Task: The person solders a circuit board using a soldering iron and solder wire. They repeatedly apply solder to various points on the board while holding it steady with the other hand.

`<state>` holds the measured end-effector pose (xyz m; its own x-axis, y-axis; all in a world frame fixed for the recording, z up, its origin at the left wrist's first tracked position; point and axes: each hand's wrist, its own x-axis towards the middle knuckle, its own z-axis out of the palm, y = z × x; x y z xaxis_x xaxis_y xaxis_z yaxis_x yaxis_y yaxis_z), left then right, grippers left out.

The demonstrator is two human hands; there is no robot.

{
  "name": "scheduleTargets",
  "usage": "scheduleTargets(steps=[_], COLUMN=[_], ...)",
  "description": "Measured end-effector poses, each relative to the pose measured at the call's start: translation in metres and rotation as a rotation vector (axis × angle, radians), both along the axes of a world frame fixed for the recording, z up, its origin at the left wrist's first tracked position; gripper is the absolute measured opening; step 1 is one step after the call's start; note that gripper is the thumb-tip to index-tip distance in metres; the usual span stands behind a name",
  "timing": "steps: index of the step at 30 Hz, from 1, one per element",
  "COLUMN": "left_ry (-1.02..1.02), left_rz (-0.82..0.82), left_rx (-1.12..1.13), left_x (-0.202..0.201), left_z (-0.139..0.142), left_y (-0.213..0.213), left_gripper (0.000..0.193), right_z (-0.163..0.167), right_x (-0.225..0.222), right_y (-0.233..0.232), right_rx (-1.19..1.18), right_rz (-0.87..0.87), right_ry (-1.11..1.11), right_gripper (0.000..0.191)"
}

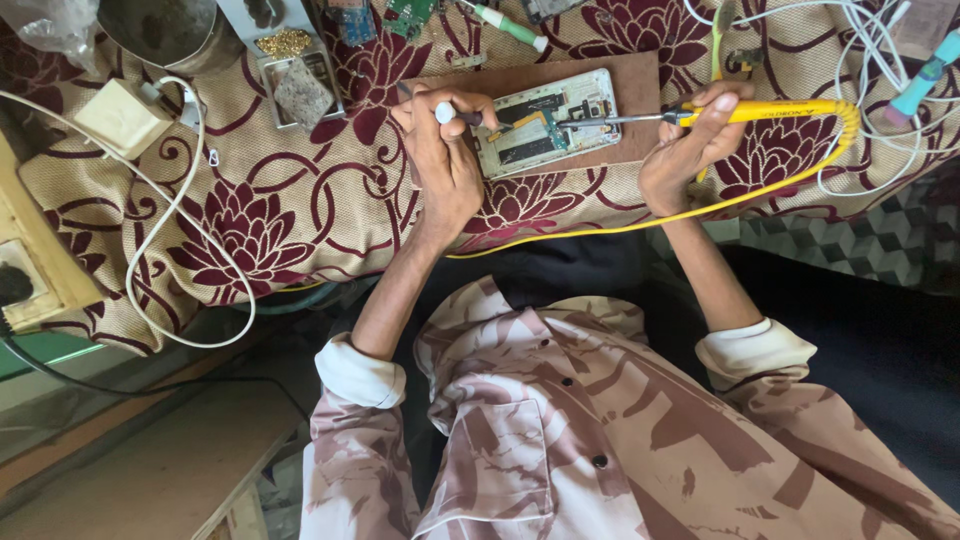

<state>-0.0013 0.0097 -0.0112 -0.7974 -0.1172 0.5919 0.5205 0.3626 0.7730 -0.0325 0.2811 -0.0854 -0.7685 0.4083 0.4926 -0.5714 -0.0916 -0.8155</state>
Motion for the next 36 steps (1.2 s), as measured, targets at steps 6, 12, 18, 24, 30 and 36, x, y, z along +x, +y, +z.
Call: scheduleTargets(steps=[6, 12, 18, 24, 30, 36], left_ry=[-0.009, 0.005, 0.037, -0.028, -0.076, -0.062], left_rz=[-0.009, 0.034, 0.028, 0.015, -0.015, -0.01], left_rx=[0.009, -0.012, -0.031, -0.007, 0.061, 0.061], left_x=[-0.001, 0.0, -0.001, 0.002, -0.001, -0.002], left_z=[-0.004, -0.005, 0.004, 0.007, 0.007, 0.009], left_y=[0.0, 0.001, -0.001, 0.0, 0.0, -0.001], left_gripper=[0.033, 0.03, 0.026, 0.02, 0.015, 0.014], right_z=[0.0, -0.003, 0.015, 0.051, 0.066, 0.092], right_x=[0.0, 0.0, -0.002, -0.036, -0.089, -0.094], right_y=[0.0, 0.001, -0.002, 0.004, -0.007, -0.024], right_rx=[-0.014, 0.018, -0.119, 0.285, 0.567, 0.786], right_rz=[-0.038, -0.012, -0.053, -0.015, -0.13, -0.189], right_ry=[-0.038, -0.022, -0.017, 0.045, -0.144, -0.024], right_gripper=[0.031, 0.032, 0.032, 0.027, 0.019, 0.017])
